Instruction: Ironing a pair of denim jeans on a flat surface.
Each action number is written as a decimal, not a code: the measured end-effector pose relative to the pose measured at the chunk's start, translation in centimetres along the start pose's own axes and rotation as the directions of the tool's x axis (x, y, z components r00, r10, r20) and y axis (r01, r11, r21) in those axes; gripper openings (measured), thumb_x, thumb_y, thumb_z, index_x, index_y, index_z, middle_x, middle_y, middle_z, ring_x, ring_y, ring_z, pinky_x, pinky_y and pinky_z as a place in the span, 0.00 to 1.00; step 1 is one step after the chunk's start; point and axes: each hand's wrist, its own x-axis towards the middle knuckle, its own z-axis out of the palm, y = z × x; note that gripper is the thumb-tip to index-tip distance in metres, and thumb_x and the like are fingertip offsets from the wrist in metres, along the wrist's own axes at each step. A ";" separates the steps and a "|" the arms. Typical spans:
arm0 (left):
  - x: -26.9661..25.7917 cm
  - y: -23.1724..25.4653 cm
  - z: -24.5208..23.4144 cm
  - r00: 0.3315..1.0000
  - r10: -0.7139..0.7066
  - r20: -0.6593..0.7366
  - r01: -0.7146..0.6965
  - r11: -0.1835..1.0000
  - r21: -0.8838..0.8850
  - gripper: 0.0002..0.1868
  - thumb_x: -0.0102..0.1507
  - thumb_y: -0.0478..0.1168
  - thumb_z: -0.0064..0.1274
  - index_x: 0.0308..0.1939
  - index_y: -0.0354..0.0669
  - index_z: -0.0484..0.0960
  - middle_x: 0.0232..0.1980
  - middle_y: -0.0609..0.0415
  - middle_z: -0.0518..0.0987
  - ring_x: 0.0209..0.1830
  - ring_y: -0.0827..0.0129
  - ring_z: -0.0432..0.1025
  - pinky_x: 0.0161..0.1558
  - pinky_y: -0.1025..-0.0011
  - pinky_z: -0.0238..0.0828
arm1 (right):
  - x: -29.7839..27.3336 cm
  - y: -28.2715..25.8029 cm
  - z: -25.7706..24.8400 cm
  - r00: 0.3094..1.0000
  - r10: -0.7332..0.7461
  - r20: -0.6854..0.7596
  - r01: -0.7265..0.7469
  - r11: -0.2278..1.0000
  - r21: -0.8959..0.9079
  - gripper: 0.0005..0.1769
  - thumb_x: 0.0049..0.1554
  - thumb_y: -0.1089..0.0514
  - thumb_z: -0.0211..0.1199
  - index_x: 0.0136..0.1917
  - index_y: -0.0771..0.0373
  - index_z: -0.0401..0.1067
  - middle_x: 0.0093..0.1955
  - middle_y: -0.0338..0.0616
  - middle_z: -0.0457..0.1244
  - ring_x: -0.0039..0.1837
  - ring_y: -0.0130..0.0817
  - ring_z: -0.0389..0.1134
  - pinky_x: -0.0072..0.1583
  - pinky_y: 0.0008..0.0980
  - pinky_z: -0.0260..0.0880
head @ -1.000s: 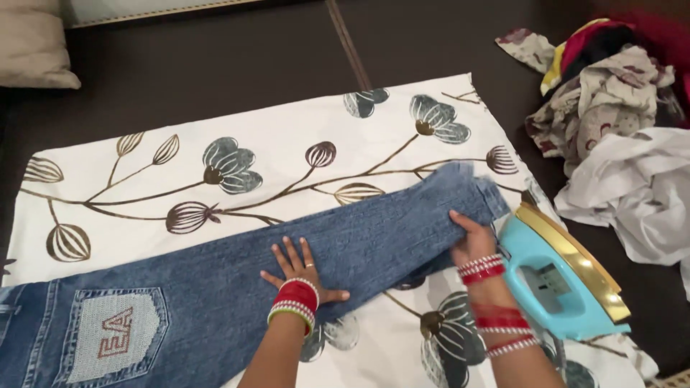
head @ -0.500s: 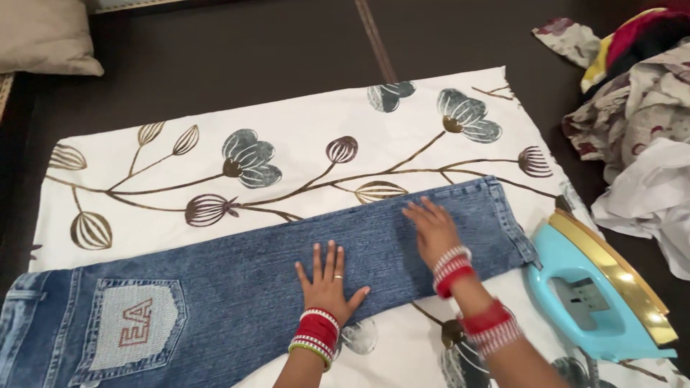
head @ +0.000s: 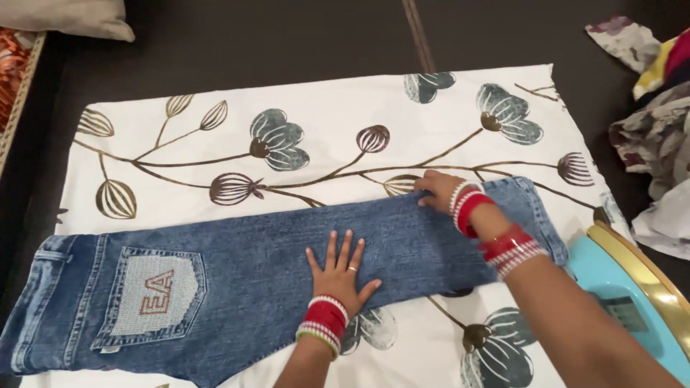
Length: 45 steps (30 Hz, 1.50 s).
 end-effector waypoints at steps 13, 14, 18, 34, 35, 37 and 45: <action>3.1 -0.8 -5.0 0.957 0.077 0.280 -0.093 0.995 0.043 0.65 0.46 0.83 0.52 0.77 0.51 0.57 0.84 0.52 0.36 0.83 0.46 0.22 0.70 0.26 0.16 | -4.4 5.3 -7.4 0.727 0.481 0.490 -0.376 0.876 -0.303 0.44 0.46 0.41 0.79 0.71 0.57 0.70 0.68 0.48 0.67 0.68 0.45 0.70 0.69 0.43 0.69; 3.6 -0.7 -4.9 0.942 0.091 0.322 -0.116 0.992 0.058 0.65 0.45 0.83 0.53 0.76 0.48 0.58 0.85 0.51 0.35 0.83 0.44 0.21 0.71 0.27 0.16 | -5.2 3.9 -7.9 0.789 0.573 0.221 -0.454 0.787 -0.417 0.35 0.50 0.48 0.74 0.69 0.56 0.71 0.67 0.49 0.67 0.69 0.45 0.69 0.70 0.47 0.65; 4.8 0.3 -2.4 0.937 0.211 0.279 -0.227 0.974 0.025 0.65 0.46 0.84 0.54 0.74 0.44 0.63 0.86 0.47 0.38 0.84 0.46 0.22 0.72 0.27 0.16 | -2.7 1.8 0.7 0.811 0.317 -0.492 -0.421 0.900 -0.114 0.33 0.56 0.52 0.66 0.71 0.66 0.67 0.67 0.58 0.64 0.67 0.54 0.65 0.70 0.46 0.64; 1.0 -8.7 2.3 0.942 -0.211 -0.262 0.234 0.970 0.060 0.43 0.67 0.64 0.36 0.79 0.44 0.54 0.84 0.54 0.50 0.84 0.61 0.41 0.77 0.41 0.31 | -10.9 8.8 12.1 0.701 0.495 -0.513 -0.524 0.846 0.100 0.38 0.68 0.37 0.39 0.85 0.53 0.43 0.88 0.43 0.37 0.88 0.44 0.35 0.83 0.56 0.31; 1.2 -8.6 2.2 0.937 -0.224 -0.270 0.251 0.965 0.072 0.44 0.67 0.65 0.36 0.80 0.43 0.55 0.84 0.53 0.50 0.84 0.60 0.42 0.77 0.41 0.30 | -9.4 7.8 12.4 0.603 0.594 -0.533 -0.633 0.762 0.134 0.40 0.67 0.36 0.40 0.85 0.56 0.43 0.88 0.46 0.36 0.88 0.47 0.33 0.80 0.61 0.29; 1.3 -8.6 2.2 0.933 -0.236 -0.272 0.268 0.959 0.087 0.45 0.67 0.66 0.35 0.80 0.42 0.55 0.84 0.53 0.51 0.85 0.60 0.42 0.77 0.41 0.30 | -7.3 1.6 12.0 0.492 0.682 -0.541 -0.729 0.663 0.172 0.41 0.67 0.36 0.41 0.84 0.59 0.43 0.88 0.49 0.36 0.87 0.50 0.31 0.78 0.67 0.27; 0.7 -9.2 2.0 0.947 -0.215 -0.239 0.230 0.973 0.036 0.44 0.67 0.65 0.36 0.81 0.44 0.54 0.85 0.53 0.50 0.85 0.61 0.39 0.77 0.40 0.28 | -4.3 -18.0 10.4 0.980 -0.151 -0.129 0.137 0.984 -0.113 0.40 0.63 0.32 0.47 0.83 0.40 0.43 0.88 0.38 0.34 0.87 0.42 0.32 0.80 0.60 0.27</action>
